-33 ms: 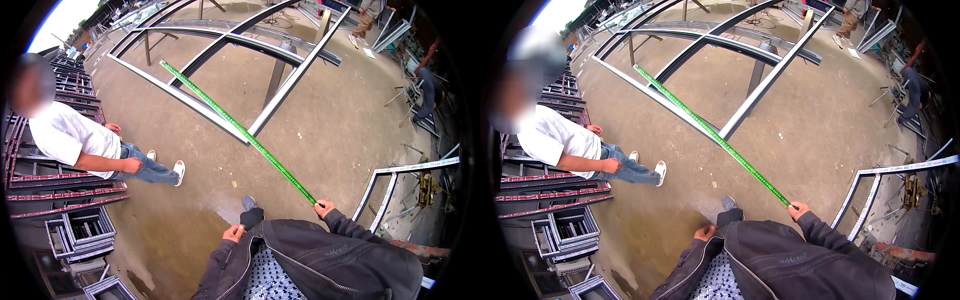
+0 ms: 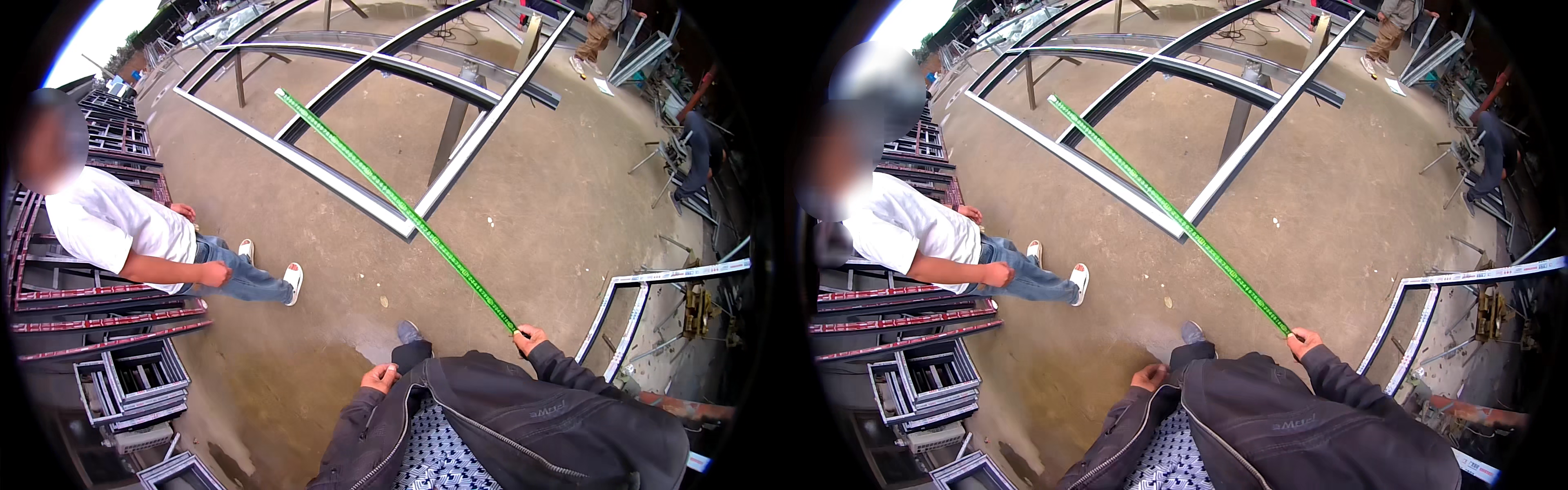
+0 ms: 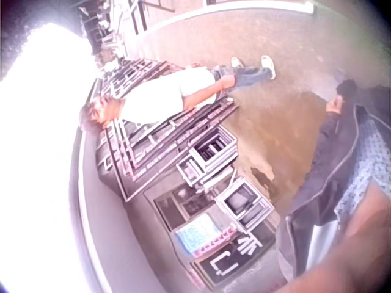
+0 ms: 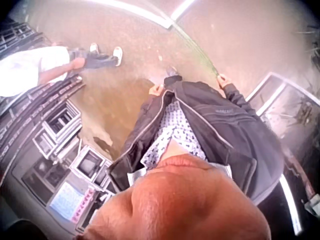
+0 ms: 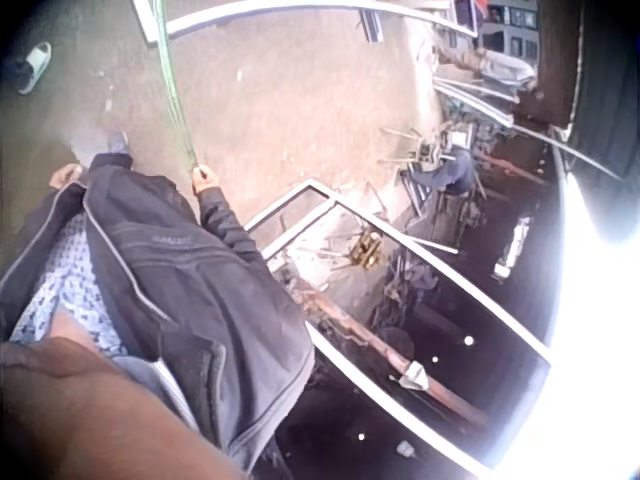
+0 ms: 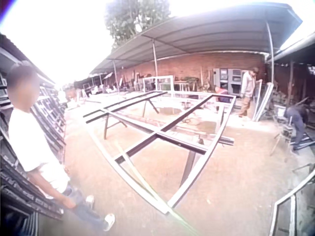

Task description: The person uses a green flexible tape measure to measure the dimensions of a large metal window frame and several long metal bars. They measure the frame's width and height, then measure and mark the metal bars on the floor before placing them aside.

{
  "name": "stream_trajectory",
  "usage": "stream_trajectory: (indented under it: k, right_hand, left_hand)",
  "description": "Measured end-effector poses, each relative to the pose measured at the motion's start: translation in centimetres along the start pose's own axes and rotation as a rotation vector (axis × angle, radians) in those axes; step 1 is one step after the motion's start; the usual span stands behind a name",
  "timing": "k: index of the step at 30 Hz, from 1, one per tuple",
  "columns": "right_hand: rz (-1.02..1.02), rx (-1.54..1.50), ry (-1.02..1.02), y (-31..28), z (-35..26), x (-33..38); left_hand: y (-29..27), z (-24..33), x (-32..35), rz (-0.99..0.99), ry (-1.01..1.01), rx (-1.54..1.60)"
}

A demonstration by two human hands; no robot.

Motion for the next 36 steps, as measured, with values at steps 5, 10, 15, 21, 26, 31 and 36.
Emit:
stream_trajectory:
  k: [5, 10, 15, 21, 26, 31, 36]
  right_hand:
    - [0.134, -0.091, 0.133, 4.6, -4.6, -3.7]
    - [0.153, -0.158, 0.177, 8.8, -8.2, -9.2]
    - [0.166, -0.138, 0.242, 11.1, -12.2, -14.2]
    - [0.252, -0.267, 0.243, 12.4, -13.6, -16.9]
    - [0.339, -0.246, 0.285, 13.4, -14.8, -16.2]
    - [0.447, -0.338, 0.315, 17.0, -15.0, -15.3]
    - [0.636, -0.472, 0.403, 24.1, -16.2, -13.2]
  left_hand:
    - [-8.8, 7.7, -7.6, 0.019, 0.086, -0.169]
    - [-15.4, 14.7, -15.1, 0.069, 0.129, -0.053]
    - [-15.7, 18.6, -20.7, -0.01, 0.095, -0.172]
    - [-18.3, 25.5, -26.6, -0.117, 0.084, -0.46]
    - [-19.6, 32.6, -34.1, -0.093, 0.146, -0.345]
    - [-17.6, 39.4, -40.3, -0.257, 0.294, -0.444]
    - [-16.7, 48.4, -42.5, -0.331, 0.757, -0.844]
Point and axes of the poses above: each hand's wrist, its own x-axis away from the middle knuckle, its own y-axis out of the palm, z = x × y, the point moved 8 cm from there along -x, towards the middle knuckle, and after that the axes turned 2 degrees about -z, right-handed, at the moved point
